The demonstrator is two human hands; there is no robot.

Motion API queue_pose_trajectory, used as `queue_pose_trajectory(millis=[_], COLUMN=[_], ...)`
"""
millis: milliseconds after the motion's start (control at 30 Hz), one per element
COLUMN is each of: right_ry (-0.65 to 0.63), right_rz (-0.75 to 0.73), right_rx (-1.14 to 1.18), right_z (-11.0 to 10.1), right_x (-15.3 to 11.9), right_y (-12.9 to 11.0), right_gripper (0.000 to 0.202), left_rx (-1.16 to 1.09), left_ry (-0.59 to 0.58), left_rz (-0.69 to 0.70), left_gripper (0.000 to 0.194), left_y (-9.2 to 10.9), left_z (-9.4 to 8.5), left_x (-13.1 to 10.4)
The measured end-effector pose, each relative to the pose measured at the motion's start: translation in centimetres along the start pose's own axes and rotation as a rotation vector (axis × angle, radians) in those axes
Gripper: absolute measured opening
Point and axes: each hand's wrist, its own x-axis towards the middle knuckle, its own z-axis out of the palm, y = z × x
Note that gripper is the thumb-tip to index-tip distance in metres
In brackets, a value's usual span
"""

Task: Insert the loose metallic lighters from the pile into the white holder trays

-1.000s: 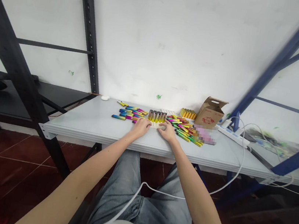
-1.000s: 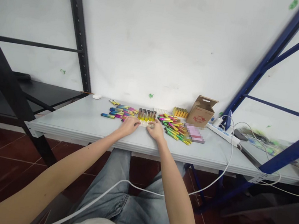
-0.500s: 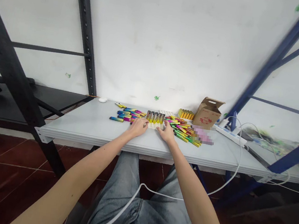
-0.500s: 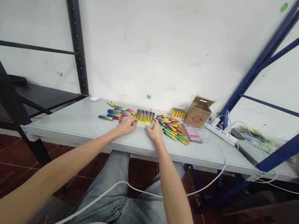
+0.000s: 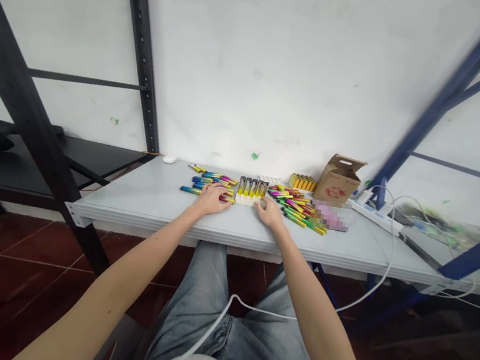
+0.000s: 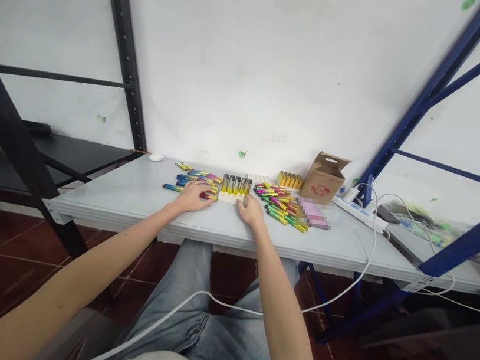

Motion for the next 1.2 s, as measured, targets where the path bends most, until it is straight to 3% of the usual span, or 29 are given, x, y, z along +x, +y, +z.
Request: queue_pose_trajectory(millis=[500,633,767,900,1000,1100,1200], right_ry=[0.202,0.325,0.302,0.274,0.283,0.301,0.332], right_rz=[-0.001,-0.027,-0.14,-0.281,-0.325,-0.364,-0.36], right_rx=[0.105,0.16,0.103,0.048,0.029,-0.004,-0.024], right_z=[0.5,0.0,-0.4,-0.5,-0.5,-0.4,-0.3], right_x=[0.2,-0.2,-1.1,-1.6,-1.7,-1.6,-1.4], right_y=[0.7,0.4,-0.9,-1.8,-1.8,-1.6,-1.4], right_gripper=[0.028,0.04,0.042,0.032,0.037,0.049,0.05], left_rx=[-0.11,-0.11,-0.097,-0.075,-0.081,-0.072,-0.08], left_ry=[0.019,0.055,0.072,0.135,0.168,0.105,0.042], left_rz=[0.171,0.182,0.202,0.147,0.132,0.197,0.253], left_gripper=[0.017,0.023,0.027,0.028,0.032,0.04,0.041], left_y=[-0.8,-0.3,0.1,1.6,3.8,5.8,6.6], left_z=[0.0,-0.4,-0.3,0.3,1.2,2.0,2.4], left_x=[0.2,-0.1,-0.1,0.6,1.2,1.4,1.2])
